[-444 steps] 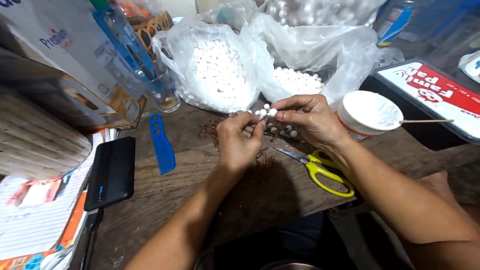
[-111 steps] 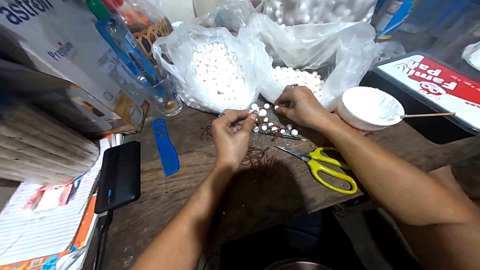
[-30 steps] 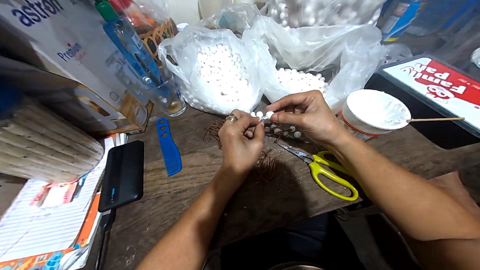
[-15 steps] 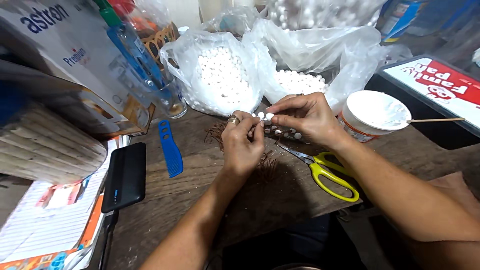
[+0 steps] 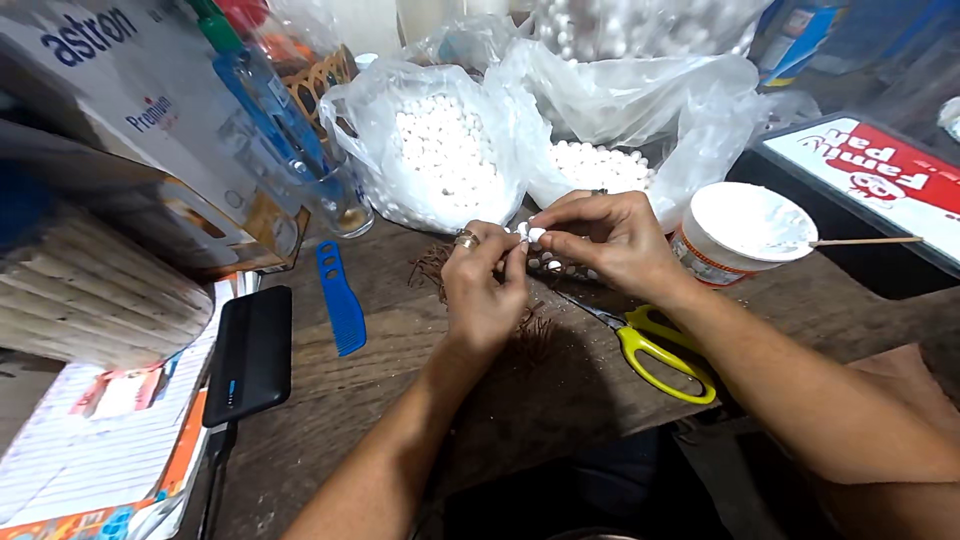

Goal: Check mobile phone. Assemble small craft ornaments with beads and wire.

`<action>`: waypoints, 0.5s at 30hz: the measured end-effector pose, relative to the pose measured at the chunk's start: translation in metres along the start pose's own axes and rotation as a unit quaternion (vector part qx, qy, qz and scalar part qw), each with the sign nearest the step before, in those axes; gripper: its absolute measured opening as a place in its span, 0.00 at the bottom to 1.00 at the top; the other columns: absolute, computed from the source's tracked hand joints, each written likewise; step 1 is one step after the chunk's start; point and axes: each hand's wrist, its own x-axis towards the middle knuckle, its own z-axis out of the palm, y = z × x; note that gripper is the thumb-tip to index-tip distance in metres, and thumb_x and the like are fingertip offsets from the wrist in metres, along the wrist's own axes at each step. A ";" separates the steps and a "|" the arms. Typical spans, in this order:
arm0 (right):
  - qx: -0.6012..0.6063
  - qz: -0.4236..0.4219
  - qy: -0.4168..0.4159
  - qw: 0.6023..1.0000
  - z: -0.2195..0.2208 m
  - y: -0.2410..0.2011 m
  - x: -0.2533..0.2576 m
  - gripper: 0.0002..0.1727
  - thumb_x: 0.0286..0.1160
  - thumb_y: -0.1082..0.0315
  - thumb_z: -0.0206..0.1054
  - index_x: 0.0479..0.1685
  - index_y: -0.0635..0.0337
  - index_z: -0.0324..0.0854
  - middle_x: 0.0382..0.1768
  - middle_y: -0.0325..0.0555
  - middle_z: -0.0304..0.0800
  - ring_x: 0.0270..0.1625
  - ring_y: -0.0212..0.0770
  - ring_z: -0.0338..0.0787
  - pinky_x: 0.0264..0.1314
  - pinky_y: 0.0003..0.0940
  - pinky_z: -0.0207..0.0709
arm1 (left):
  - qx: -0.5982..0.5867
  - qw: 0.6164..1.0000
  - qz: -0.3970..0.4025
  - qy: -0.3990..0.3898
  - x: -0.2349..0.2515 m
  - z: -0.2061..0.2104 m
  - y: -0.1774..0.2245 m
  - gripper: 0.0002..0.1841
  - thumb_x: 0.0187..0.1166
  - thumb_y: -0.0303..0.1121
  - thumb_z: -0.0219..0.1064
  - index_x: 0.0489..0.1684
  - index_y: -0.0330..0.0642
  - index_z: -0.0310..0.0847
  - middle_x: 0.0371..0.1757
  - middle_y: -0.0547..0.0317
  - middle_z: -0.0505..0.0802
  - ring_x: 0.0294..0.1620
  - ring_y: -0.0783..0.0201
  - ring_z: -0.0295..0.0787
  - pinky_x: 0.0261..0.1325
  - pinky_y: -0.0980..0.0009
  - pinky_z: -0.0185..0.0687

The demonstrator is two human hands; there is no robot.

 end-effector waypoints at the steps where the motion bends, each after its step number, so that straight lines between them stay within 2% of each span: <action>1: 0.013 0.005 0.011 1.000 -0.001 -0.002 0.001 0.12 0.71 0.76 0.71 0.52 0.71 0.88 0.47 0.43 0.90 0.44 0.24 0.90 0.49 0.18 0.86 | -0.059 0.997 -0.053 0.004 0.002 -0.002 0.003 0.02 0.72 0.19 0.71 0.34 0.27 0.89 0.41 0.52 0.88 0.38 0.77 0.85 0.43 0.86 0.82; 2: 0.022 0.012 0.024 0.999 -0.003 -0.005 0.002 0.15 0.73 0.75 0.70 0.57 0.71 0.85 0.48 0.42 0.89 0.43 0.23 0.89 0.48 0.18 0.86 | -0.135 0.984 -0.112 0.012 0.006 -0.004 0.006 0.01 0.74 0.17 0.70 0.37 0.27 0.87 0.42 0.56 0.88 0.37 0.78 0.88 0.43 0.84 0.87; 3: 0.024 0.025 0.042 0.999 -0.003 -0.008 0.003 0.14 0.74 0.74 0.69 0.57 0.68 0.84 0.46 0.38 0.88 0.41 0.22 0.88 0.44 0.17 0.85 | -0.211 0.962 -0.173 0.023 0.009 -0.007 0.009 0.02 0.76 0.17 0.68 0.39 0.30 0.86 0.41 0.60 0.90 0.35 0.77 0.90 0.43 0.80 0.90; 5: 0.030 0.062 0.084 0.994 0.000 -0.008 0.003 0.04 0.75 0.73 0.69 0.43 0.58 0.83 0.34 0.30 0.86 0.29 0.18 0.82 0.31 0.14 0.79 | -0.318 0.905 -0.278 0.052 0.016 -0.011 0.011 0.06 0.81 0.18 0.64 0.40 0.39 0.85 0.35 0.65 0.94 0.33 0.73 0.92 0.43 0.75 0.91; 6: 0.039 0.089 0.085 0.992 0.003 -0.008 0.002 0.02 0.74 0.73 0.70 0.36 0.56 0.82 0.28 0.28 0.84 0.24 0.18 0.80 0.27 0.14 0.77 | -0.351 0.882 -0.310 0.060 0.018 -0.012 0.012 0.08 0.83 0.19 0.62 0.40 0.41 0.86 0.35 0.65 0.92 0.34 0.72 0.90 0.45 0.74 0.90; 7: 0.053 0.122 0.070 0.989 0.006 -0.010 0.002 0.03 0.72 0.74 0.70 0.33 0.57 0.84 0.26 0.29 0.85 0.23 0.19 0.79 0.27 0.16 0.76 | -0.376 0.863 -0.332 0.066 0.019 -0.011 0.012 0.09 0.85 0.20 0.60 0.39 0.42 0.86 0.35 0.65 0.91 0.35 0.72 0.88 0.47 0.74 0.88; 8: 0.068 0.156 0.047 0.984 0.010 -0.013 0.002 0.00 0.72 0.74 0.71 0.35 0.61 0.86 0.26 0.32 0.87 0.24 0.21 0.81 0.28 0.17 0.78 | -0.395 0.846 -0.350 0.070 0.020 -0.010 0.014 0.11 0.86 0.21 0.58 0.37 0.42 0.86 0.35 0.65 0.90 0.36 0.72 0.88 0.48 0.74 0.87; 10: 0.092 0.200 0.012 0.975 0.021 -0.018 0.003 0.09 0.73 0.75 0.71 0.49 0.68 0.88 0.33 0.37 0.90 0.28 0.22 0.83 0.33 0.19 0.80 | -0.424 0.820 -0.378 0.074 0.020 -0.008 0.018 0.13 0.86 0.20 0.56 0.35 0.42 0.85 0.34 0.63 0.91 0.38 0.71 0.88 0.52 0.73 0.86; 11: 0.106 0.211 0.010 0.972 0.027 -0.020 0.003 0.10 0.74 0.76 0.71 0.51 0.69 0.88 0.33 0.38 0.91 0.29 0.22 0.84 0.34 0.18 0.80 | -0.434 0.811 -0.386 0.076 0.019 -0.007 0.019 0.14 0.86 0.19 0.55 0.34 0.41 0.85 0.34 0.62 0.91 0.38 0.70 0.89 0.52 0.73 0.86; 13: 0.139 0.216 0.031 0.966 0.037 -0.022 0.005 0.06 0.74 0.78 0.70 0.45 0.69 0.89 0.31 0.37 0.91 0.28 0.21 0.84 0.34 0.17 0.80 | -0.443 0.804 -0.390 0.074 0.018 -0.007 0.019 0.14 0.85 0.18 0.54 0.34 0.39 0.85 0.33 0.61 0.91 0.39 0.69 0.89 0.53 0.73 0.86; 15: 0.141 0.184 0.047 0.972 0.039 -0.021 0.003 0.03 0.74 0.77 0.70 0.38 0.69 0.88 0.32 0.36 0.91 0.31 0.20 0.85 0.38 0.17 0.81 | -0.439 0.810 -0.383 0.065 0.017 -0.006 0.018 0.14 0.85 0.17 0.54 0.34 0.38 0.86 0.33 0.61 0.92 0.38 0.70 0.90 0.52 0.74 0.87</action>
